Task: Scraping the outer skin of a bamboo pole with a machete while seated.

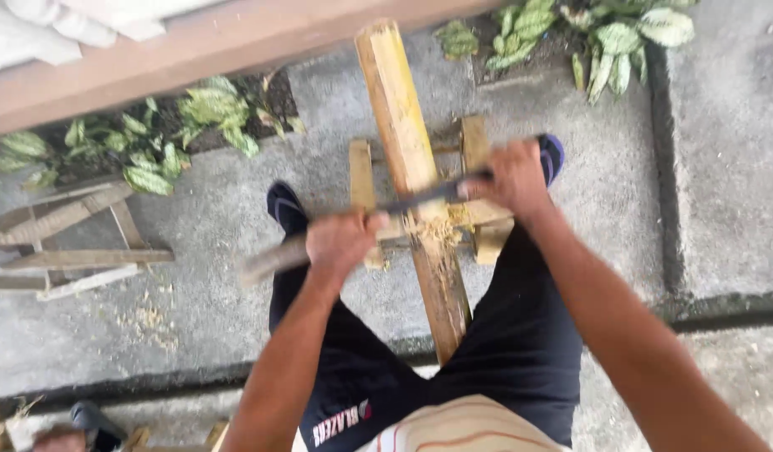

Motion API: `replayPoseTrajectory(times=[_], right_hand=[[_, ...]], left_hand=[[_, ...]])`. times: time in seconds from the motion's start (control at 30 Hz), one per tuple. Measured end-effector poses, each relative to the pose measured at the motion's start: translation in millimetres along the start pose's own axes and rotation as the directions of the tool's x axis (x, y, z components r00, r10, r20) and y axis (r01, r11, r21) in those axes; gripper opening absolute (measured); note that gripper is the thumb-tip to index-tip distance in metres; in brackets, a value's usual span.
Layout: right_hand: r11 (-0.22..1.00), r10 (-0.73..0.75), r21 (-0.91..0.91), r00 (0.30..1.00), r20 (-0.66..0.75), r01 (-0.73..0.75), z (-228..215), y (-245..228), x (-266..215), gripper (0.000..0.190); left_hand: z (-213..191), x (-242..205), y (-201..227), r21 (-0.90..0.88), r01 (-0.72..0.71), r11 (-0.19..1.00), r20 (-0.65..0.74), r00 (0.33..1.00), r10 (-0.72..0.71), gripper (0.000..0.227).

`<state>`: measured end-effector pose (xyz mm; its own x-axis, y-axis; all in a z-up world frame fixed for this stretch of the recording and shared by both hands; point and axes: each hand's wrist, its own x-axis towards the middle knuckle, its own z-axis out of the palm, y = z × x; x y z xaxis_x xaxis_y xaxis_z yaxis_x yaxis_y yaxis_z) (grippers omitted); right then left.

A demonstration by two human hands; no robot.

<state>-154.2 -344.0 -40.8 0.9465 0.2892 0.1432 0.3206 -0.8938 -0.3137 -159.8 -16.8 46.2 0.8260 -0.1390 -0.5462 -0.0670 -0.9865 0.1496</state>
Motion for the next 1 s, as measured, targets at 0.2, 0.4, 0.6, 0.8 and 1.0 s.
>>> replayPoseTrajectory(times=[0.2, 0.4, 0.6, 0.8, 1.0], right_hand=[[0.991, 0.107, 0.071, 0.985, 0.135, -0.118, -13, -3, 29, 0.063], [0.996, -0.009, -0.087, 1.000, 0.022, 0.010, -28, -16, 19, 0.063], [0.998, 0.055, -0.045, 0.973, 0.226, -0.046, -32, -16, 51, 0.063], [0.996, -0.006, -0.092, 0.998, 0.065, 0.012, -23, -16, 20, 0.062], [0.993, 0.099, 0.044, 0.981, 0.165, -0.108, -27, -16, 28, 0.058]], left_hand=[[-9, 21, -10, 0.066, 0.023, 0.998, 0.115, 0.993, -0.031, 0.069], [39, 16, -19, -0.059, -0.022, 0.998, -0.035, 0.999, 0.020, 0.064], [9, 15, -11, -0.098, 0.140, 0.985, 0.144, 0.982, -0.125, 0.064], [30, 11, -20, -0.001, 0.014, 1.000, 0.076, 0.997, -0.014, 0.073], [7, 13, -15, 0.002, 0.029, 1.000, 0.099, 0.995, -0.029, 0.071]])
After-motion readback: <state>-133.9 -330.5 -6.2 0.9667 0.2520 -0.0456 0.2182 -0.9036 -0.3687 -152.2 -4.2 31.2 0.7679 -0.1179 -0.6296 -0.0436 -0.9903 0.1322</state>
